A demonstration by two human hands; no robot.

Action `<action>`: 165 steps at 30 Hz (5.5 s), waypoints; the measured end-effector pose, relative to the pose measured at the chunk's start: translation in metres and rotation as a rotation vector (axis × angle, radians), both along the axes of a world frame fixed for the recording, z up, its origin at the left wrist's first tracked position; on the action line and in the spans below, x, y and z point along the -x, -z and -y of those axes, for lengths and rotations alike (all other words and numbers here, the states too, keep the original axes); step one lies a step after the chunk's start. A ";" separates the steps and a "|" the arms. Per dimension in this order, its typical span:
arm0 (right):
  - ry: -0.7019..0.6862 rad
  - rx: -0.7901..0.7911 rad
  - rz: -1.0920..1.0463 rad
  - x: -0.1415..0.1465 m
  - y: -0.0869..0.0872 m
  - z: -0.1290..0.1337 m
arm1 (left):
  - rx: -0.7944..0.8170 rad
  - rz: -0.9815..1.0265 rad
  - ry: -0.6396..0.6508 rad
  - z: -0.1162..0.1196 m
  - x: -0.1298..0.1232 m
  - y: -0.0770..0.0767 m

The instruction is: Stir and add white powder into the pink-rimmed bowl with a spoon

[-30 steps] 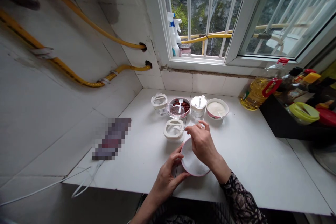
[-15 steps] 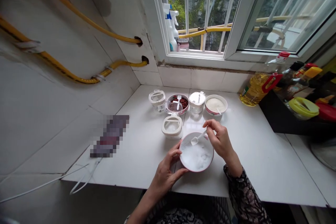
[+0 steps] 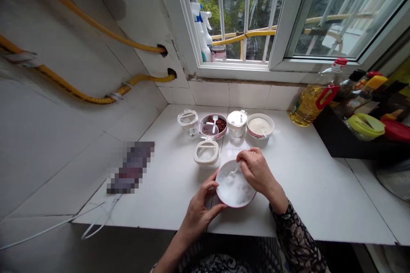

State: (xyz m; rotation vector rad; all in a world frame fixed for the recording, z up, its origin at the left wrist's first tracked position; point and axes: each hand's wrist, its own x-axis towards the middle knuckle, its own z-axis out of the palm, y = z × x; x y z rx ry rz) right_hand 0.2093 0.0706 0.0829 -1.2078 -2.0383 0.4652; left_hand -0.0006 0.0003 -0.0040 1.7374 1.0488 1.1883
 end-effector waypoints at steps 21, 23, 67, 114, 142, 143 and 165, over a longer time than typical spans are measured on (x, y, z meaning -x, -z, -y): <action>0.105 0.511 -0.669 -0.003 0.004 -0.011 | 0.013 0.057 0.015 -0.003 -0.002 0.001; 0.112 0.524 -0.696 -0.003 0.004 -0.011 | 0.012 0.067 0.012 -0.003 -0.003 0.000; -0.095 0.122 0.005 0.003 0.003 0.001 | 0.019 0.048 0.018 -0.002 -0.003 0.001; 0.087 0.459 -0.673 0.006 -0.001 -0.018 | 0.091 0.136 0.060 -0.005 -0.006 -0.001; -0.141 -0.039 0.131 0.006 0.004 0.000 | 0.046 0.078 0.036 -0.003 -0.004 0.000; -0.181 -0.021 0.124 0.007 0.004 0.001 | 0.043 0.080 0.036 -0.003 -0.004 0.000; 0.011 0.578 -0.699 -0.002 0.000 -0.009 | 0.085 0.121 0.018 -0.003 -0.004 0.004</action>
